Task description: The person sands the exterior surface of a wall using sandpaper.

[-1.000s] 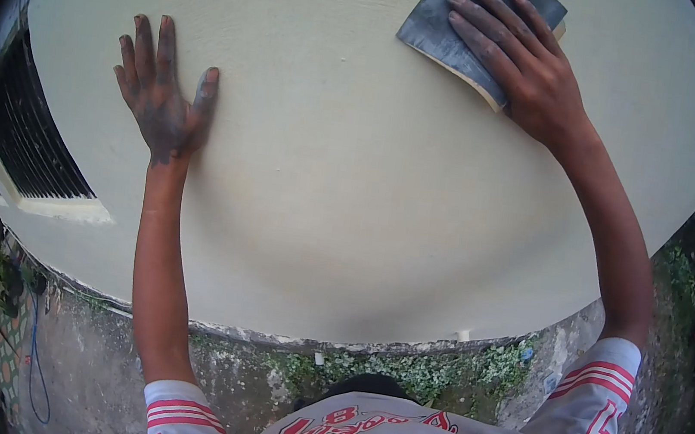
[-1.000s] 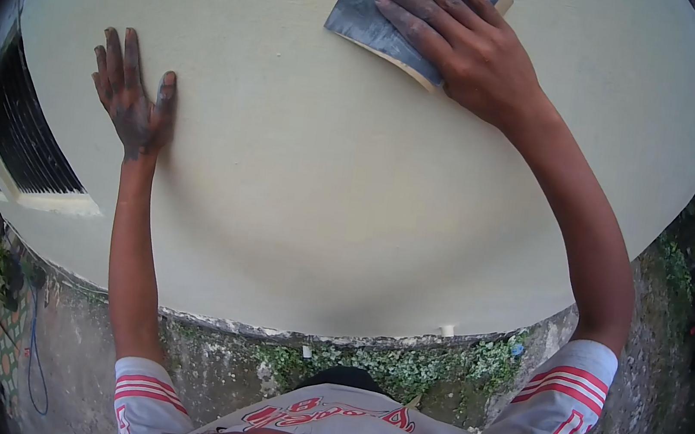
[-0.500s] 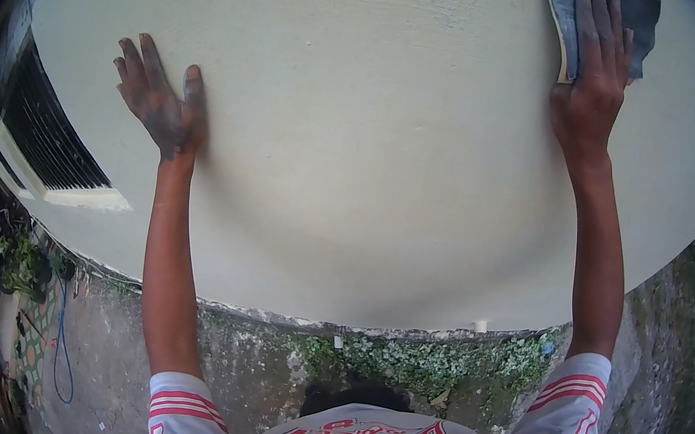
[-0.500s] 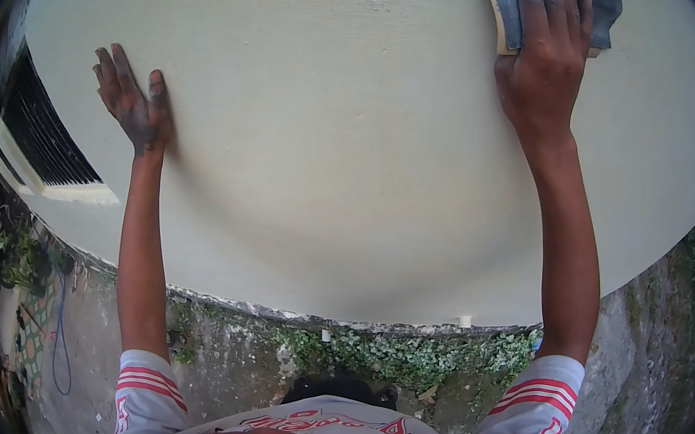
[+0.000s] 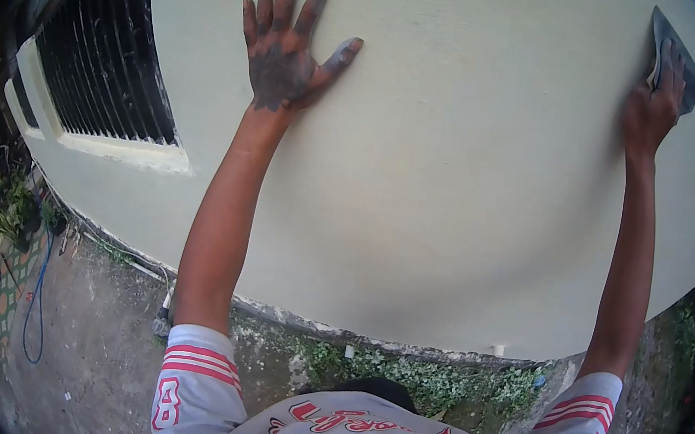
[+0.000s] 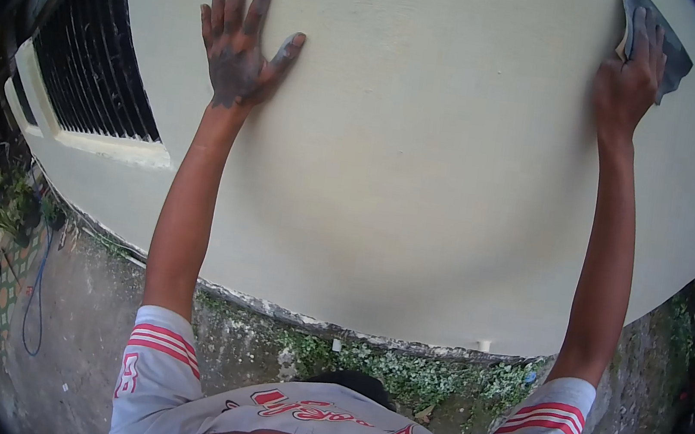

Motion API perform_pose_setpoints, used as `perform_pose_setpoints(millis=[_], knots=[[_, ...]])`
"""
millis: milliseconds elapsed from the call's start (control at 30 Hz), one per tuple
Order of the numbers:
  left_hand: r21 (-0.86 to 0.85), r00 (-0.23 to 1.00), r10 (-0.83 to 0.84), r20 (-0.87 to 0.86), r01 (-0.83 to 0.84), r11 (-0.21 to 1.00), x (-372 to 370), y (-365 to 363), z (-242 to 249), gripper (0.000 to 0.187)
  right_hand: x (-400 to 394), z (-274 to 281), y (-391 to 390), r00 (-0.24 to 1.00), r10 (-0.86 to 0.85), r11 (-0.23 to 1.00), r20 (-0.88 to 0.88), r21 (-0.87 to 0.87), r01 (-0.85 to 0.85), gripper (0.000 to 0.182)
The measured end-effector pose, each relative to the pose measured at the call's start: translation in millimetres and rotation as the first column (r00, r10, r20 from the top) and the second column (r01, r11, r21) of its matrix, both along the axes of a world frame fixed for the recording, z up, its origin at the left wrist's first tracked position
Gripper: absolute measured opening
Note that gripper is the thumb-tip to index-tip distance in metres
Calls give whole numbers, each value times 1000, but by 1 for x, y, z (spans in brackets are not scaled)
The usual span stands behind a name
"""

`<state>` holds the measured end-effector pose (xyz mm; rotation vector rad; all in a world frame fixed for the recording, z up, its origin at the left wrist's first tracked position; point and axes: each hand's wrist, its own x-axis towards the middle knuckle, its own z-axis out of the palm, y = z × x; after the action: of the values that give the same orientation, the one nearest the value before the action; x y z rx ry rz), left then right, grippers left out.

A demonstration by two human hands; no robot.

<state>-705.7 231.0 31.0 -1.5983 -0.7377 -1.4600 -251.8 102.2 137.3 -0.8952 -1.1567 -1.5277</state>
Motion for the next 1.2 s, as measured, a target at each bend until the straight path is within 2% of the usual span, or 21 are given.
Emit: perform_pose_setpoints(millis=[33,100,200,233,300,367,400,433,500,533,567,600,667,700,767,967,1000,1033,1100,1133,1200], knots=[[-1,1000,-14,26,14,1000,-5,2,0,85,-33,-8,6,1000,1,1000,6,-5,-1,79],[26,1000,15,-3,-15,1000,-10,-1,1,92,-100,-27,13,978,4,985,208,-171,33,76],[-116,1000,-15,14,17,993,-11,-10,2,93,-144,-25,20,791,40,904,610,-359,231,66],[-124,1000,-9,17,11,992,-12,-10,2,93,-156,-10,13,789,50,903,612,-366,227,66],[-106,997,-75,15,76,991,-13,-10,2,92,-179,30,-7,854,-54,923,518,-300,241,47],[-121,997,-79,19,81,989,-14,-6,1,95,-161,78,20,949,284,914,139,-340,-223,73],[-104,993,-109,39,113,988,-15,-6,2,96,-133,92,39,945,298,904,137,-359,-234,73],[-88,988,-142,57,146,985,-14,-6,2,98,-96,103,57,968,157,948,197,-303,-92,60],[-86,990,-126,68,131,988,-13,-4,2,101,-113,87,69,971,19,969,239,-245,41,62],[-61,987,-132,87,137,989,-13,-3,4,100,-178,62,59,927,156,959,341,-279,-59,54],[-32,985,-136,107,141,990,-14,-1,7,99,-215,46,50,853,289,935,434,-318,-155,62],[-37,987,-122,102,127,991,-16,-1,11,99,-215,41,49,851,303,931,428,-322,-170,62],[-18,984,-108,141,112,994,-19,1,19,96,-207,36,46,650,220,914,727,-387,124,58],[-22,986,-95,133,99,995,-20,2,22,96,-203,46,40,634,197,933,748,-342,114,49],[5,983,-98,155,98,995,-21,5,24,94,-195,65,35,772,226,961,594,-264,-79,37],[21,989,-45,142,43,999,-21,4,22,93,-188,66,74,871,115,983,477,-181,-31,47],[28,989,-35,145,31,999,-23,5,24,93,-220,57,54,731,324,928,600,-350,-124,32],[36,988,-26,150,20,999,-22,8,23,93,-222,55,61,627,168,952,761,-289,96,32],[55,989,-26,146,18,998,-19,9,22,94,-246,39,34,671,122,937,731,-308,166,47],[15,987,-12,160,10,1000,-20,7,21,94,-249,45,35,681,110,939,724,-301,169,47],[-21,988,-15,156,18,1000,-20,5,19,95,-250,67,52,798,91,989,596,-151,1,47]])
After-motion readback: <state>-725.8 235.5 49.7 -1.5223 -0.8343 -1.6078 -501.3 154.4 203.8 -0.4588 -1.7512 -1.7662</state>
